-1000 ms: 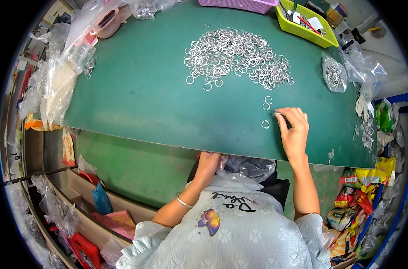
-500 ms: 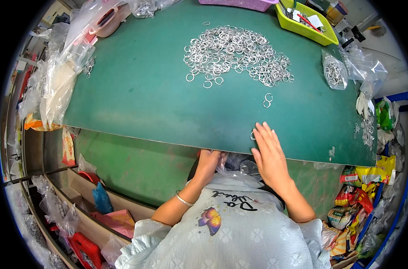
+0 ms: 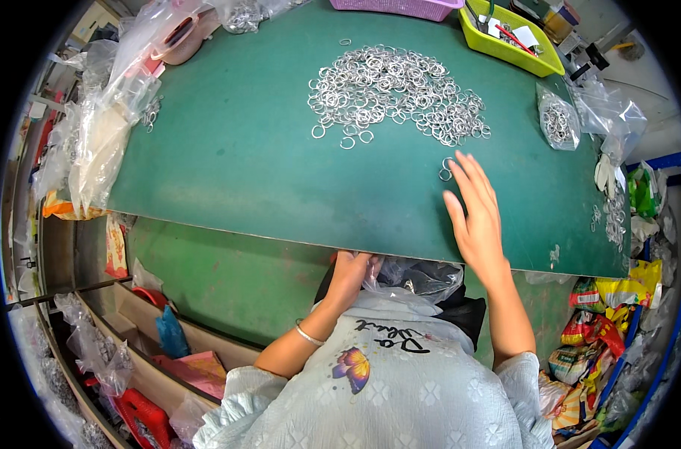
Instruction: The person sorts through a pile of metal rings on a workbench, picks them up individually or in small groups, and places them into a clear plastic bag.
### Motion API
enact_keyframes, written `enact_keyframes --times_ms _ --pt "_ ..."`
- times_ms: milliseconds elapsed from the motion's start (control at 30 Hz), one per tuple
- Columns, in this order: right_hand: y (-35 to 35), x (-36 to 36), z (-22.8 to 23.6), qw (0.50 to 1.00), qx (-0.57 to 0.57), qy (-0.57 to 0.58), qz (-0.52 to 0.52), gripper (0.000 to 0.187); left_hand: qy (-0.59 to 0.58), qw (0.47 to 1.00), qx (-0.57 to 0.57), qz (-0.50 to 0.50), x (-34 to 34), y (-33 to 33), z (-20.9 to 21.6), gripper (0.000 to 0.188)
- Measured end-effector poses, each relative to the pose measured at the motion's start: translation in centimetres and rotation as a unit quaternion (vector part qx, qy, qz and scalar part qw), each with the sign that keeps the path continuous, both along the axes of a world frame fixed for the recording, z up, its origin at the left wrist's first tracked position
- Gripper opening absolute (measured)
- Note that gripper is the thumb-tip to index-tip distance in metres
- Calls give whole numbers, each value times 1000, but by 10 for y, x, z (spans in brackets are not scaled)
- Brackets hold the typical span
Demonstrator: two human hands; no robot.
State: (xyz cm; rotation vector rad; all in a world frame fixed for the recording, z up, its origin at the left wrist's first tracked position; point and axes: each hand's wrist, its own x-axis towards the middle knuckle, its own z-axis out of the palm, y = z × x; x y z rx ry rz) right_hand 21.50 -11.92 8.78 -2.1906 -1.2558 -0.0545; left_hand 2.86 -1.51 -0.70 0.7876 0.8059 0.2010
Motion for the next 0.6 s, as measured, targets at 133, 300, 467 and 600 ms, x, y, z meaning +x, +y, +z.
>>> enact_keyframes --times_ms 133,300,467,600 --pt "12 13 -33 996 -76 -55 12 44 5 1000 1 2 3 -1 2 16" --pt "-21 -45 -18 985 -130 17 115 58 11 1000 -13 16 0 -2 -4 13" --pt "-53 -85 -23 963 -130 51 232 56 28 999 -21 25 2 -4 -1 11" --pt "-45 -52 -29 971 -17 25 235 51 17 999 -23 25 1 -4 3 12"
